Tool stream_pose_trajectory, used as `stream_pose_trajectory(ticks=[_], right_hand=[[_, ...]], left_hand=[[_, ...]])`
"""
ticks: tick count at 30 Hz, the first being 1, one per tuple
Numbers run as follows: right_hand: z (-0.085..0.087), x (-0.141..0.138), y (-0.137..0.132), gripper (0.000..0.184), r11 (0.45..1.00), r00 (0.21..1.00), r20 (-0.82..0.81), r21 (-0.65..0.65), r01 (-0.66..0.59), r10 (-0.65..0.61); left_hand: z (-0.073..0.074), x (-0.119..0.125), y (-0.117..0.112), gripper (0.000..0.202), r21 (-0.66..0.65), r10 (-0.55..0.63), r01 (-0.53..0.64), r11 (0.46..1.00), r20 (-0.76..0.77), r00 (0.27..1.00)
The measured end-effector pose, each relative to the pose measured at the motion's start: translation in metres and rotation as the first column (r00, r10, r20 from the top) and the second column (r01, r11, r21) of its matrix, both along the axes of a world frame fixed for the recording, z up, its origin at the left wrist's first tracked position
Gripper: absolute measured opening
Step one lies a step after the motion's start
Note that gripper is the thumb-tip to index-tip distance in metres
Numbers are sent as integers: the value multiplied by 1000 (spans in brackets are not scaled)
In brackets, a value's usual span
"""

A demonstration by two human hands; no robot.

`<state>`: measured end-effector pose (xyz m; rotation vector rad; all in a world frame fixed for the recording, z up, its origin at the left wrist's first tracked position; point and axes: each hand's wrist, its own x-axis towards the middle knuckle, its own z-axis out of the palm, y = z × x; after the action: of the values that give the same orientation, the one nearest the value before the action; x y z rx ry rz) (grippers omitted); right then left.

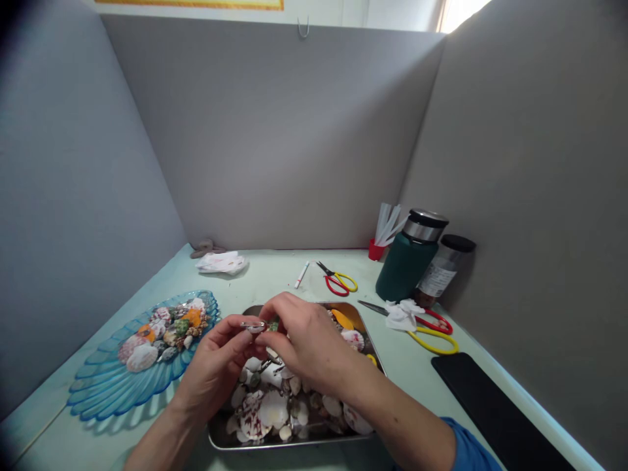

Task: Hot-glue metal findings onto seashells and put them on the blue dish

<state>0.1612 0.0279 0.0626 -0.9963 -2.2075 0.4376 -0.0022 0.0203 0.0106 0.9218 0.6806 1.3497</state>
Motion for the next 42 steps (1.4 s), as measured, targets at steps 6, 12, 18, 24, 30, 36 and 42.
stream_pose_trajectory(ticks=[6,12,18,24,30,36,42], right_hand=[[0,1,2,5,999,1000,17,32,5,-6],[0,2,3,6,996,997,74,86,2,-8],[0,5,6,5,991,977,213,134,-23,-6],[1,10,7,4,988,972,233,153,-32,-5],[1,11,6,4,986,971,238,164,-37,-3],[0,9,8,3,985,969,249,170,-33,-10],[0,9,6,4,986,966,256,169,-9,-35]], left_hand=[[-1,0,0,8,12,-49,49,999,-4,999],[2,-1,1,20,89,41,-30,996,-123,992],[1,-1,1,11,234,164,-101,967,-266,950],[-3,0,3,8,249,113,-29,968,-333,936],[-6,0,3,12,200,88,-15,980,-359,929],[-6,1,3,6,237,87,0,972,-357,930],[-5,1,3,4,292,93,14,956,-349,932]])
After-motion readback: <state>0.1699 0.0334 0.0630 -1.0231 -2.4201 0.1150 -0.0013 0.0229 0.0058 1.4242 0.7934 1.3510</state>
